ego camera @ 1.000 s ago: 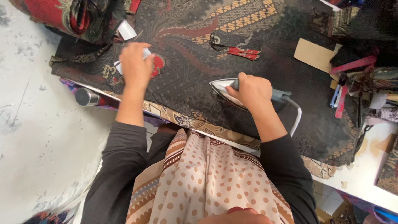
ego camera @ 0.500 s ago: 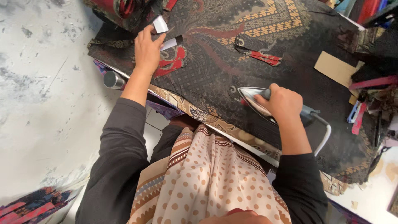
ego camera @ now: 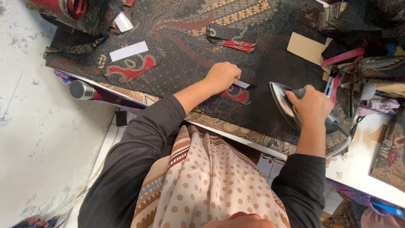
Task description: The person irons a large patterned fabric on a table, repeatedly smoothing and folding sections while using an iron. The person also handles small white paper pieces and a red ribbon, placing them on the fabric and ironing over them.
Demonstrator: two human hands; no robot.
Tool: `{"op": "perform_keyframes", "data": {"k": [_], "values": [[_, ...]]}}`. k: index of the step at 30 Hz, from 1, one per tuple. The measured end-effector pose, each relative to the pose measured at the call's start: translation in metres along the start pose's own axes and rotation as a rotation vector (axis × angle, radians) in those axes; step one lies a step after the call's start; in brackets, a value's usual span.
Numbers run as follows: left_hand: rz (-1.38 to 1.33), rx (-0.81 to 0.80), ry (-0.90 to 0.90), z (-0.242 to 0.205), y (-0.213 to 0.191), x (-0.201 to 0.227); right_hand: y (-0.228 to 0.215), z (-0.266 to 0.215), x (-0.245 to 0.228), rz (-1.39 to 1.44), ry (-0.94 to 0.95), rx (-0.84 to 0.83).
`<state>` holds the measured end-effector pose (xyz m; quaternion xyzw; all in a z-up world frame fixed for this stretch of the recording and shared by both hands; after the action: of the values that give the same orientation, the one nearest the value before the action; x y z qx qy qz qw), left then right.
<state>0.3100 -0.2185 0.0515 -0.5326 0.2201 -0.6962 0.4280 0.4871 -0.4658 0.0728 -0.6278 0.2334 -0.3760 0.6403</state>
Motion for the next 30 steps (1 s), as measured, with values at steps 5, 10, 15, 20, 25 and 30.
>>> {"op": "perform_keyframes", "data": {"k": [5,10,15,20,25,30], "values": [[0.104,0.097,0.218,-0.05,0.019,0.01,-0.002,-0.005,0.0,0.037,0.041,-0.031],[0.124,0.121,0.262,-0.059,0.018,0.012,-0.037,-0.022,-0.026,0.208,-0.138,0.027],[-0.068,0.084,0.234,-0.056,-0.009,0.009,-0.04,-0.022,-0.118,0.109,-0.364,0.046],[0.092,0.44,-0.178,-0.111,-0.129,-0.081,-0.049,0.0,-0.195,0.141,-0.471,0.085],[0.48,0.418,-0.672,-0.2,-0.236,-0.199,-0.067,0.019,-0.278,0.224,-0.624,0.162],[0.302,0.322,-0.681,-0.206,-0.235,-0.238,-0.07,0.021,-0.303,0.258,-0.664,0.181]]}}
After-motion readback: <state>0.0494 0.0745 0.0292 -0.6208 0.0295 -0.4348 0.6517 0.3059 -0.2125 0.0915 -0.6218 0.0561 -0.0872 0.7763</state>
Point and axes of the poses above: each hand's wrist, its own z-axis towards the middle knuckle, its own y-axis out of the palm, x = y × z, the point moved 9 cm from there along z, towards the middle knuckle, and after that the axes turned 1 degree about -z, right-handed, at the moved point
